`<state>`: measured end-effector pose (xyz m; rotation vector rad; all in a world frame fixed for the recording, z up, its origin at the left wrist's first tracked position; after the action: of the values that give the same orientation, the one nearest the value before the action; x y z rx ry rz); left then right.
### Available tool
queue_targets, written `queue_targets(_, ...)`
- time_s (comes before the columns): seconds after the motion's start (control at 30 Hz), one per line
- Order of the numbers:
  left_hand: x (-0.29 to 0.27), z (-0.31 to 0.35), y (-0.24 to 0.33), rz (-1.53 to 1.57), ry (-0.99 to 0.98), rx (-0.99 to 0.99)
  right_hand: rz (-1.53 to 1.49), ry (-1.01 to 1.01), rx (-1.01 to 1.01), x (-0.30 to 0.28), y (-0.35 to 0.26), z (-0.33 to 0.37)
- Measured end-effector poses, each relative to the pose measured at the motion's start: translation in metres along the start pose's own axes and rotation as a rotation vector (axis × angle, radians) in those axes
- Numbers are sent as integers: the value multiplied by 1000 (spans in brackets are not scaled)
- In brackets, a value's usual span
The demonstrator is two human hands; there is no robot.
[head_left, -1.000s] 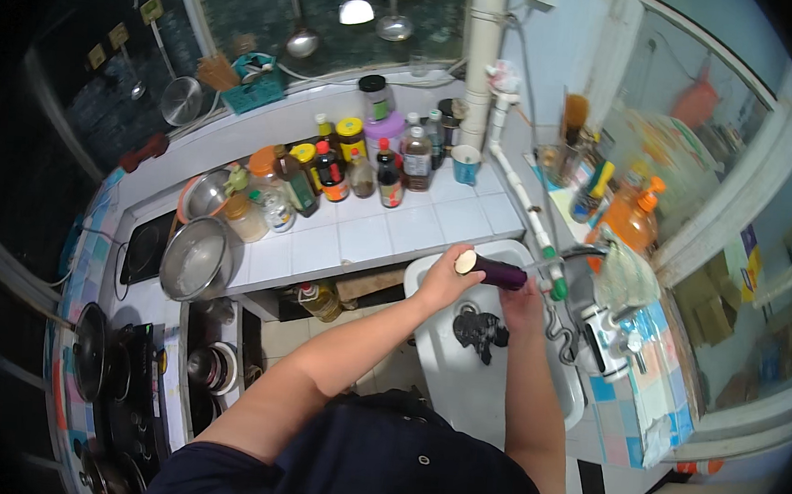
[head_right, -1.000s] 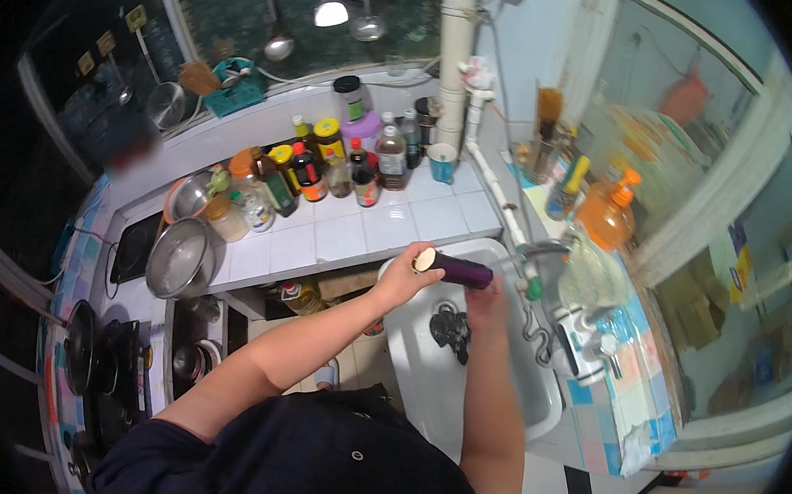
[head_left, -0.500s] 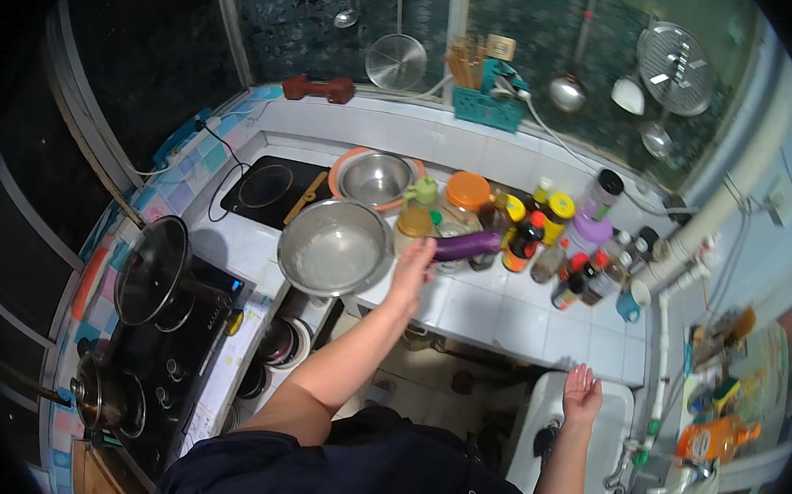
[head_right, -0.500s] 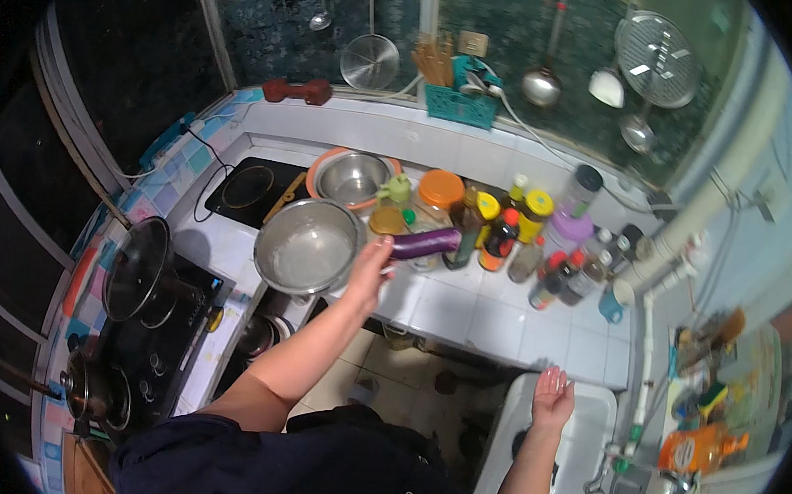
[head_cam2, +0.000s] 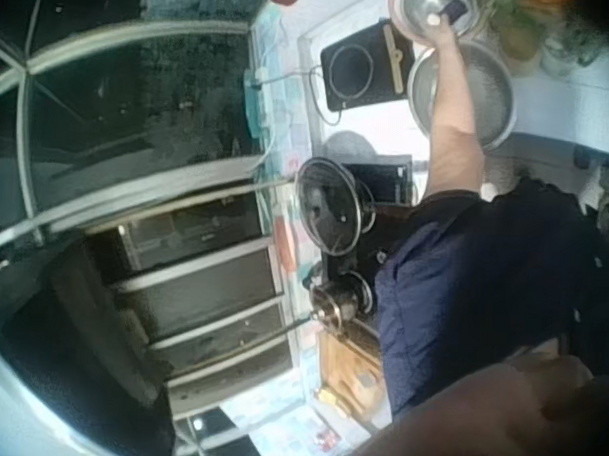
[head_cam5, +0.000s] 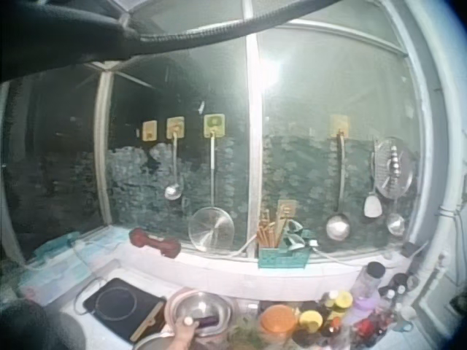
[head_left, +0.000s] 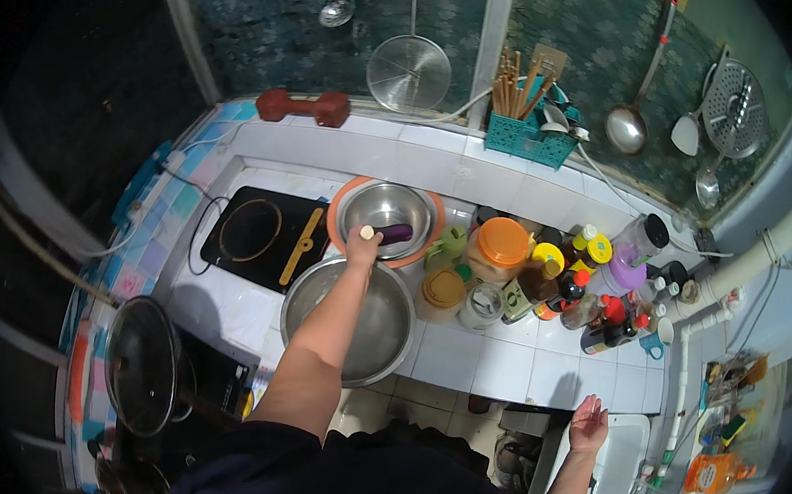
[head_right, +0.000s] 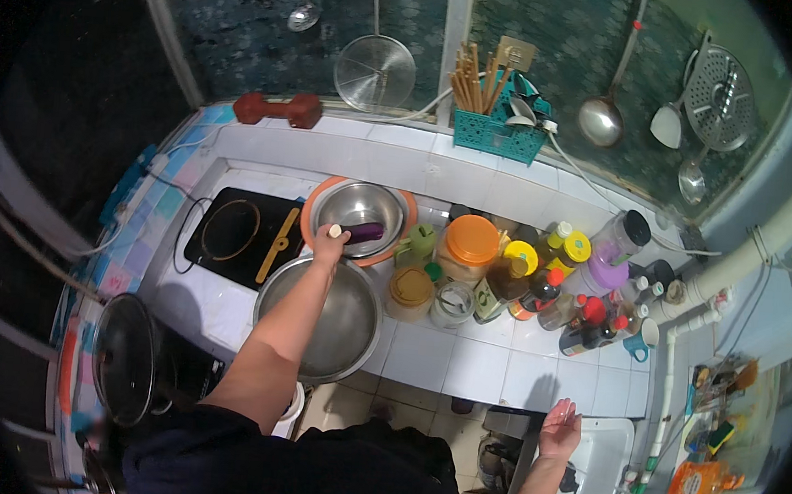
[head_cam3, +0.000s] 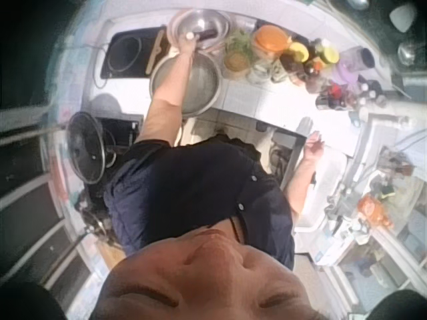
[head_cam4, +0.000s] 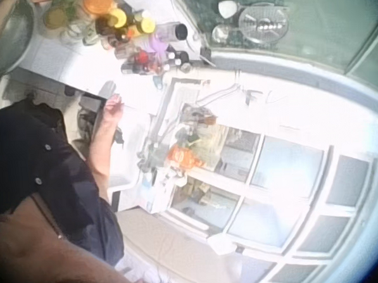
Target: The person cuts the stem off an eggplant using a cleaver on a wooden cutting board. They then wash the eggplant under running water in a kitchen sink. Finally, the person thoroughly washes a dark cloth under the tap, wringing it out repeatedly.
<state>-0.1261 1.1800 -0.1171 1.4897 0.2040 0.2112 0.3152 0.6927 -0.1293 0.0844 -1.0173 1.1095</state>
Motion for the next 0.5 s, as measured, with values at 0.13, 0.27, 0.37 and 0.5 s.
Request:
queue_targets(0.13, 30, -48, -64, 22, -18, -126, 38, 48, -101, 0, -16, 25)
queue_targets(0.27, 47, -61, -79, -6, 23, -114, -6, 38, -158, -53, -45, 34)
queue_targets(0.37, 37, -74, -76, -82, 46, 167, -63, -195, -128, -108, -63, 28)
queue_targets(0.5, 76, 99, 71, 314, -34, 166, -177, -44, -188, -155, -89, 39)
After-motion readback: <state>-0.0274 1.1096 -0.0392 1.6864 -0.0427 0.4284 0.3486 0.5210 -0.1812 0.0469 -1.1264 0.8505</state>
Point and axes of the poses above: each hand's wrist, its own z-axis away from the middle knuckle, its own x-axis out of the palm, y = z × x, the point moved 5 cm from there along -z, towards the middle knuckle, and after that the axes turned 7 degrees about z, right-handed, at the moved point
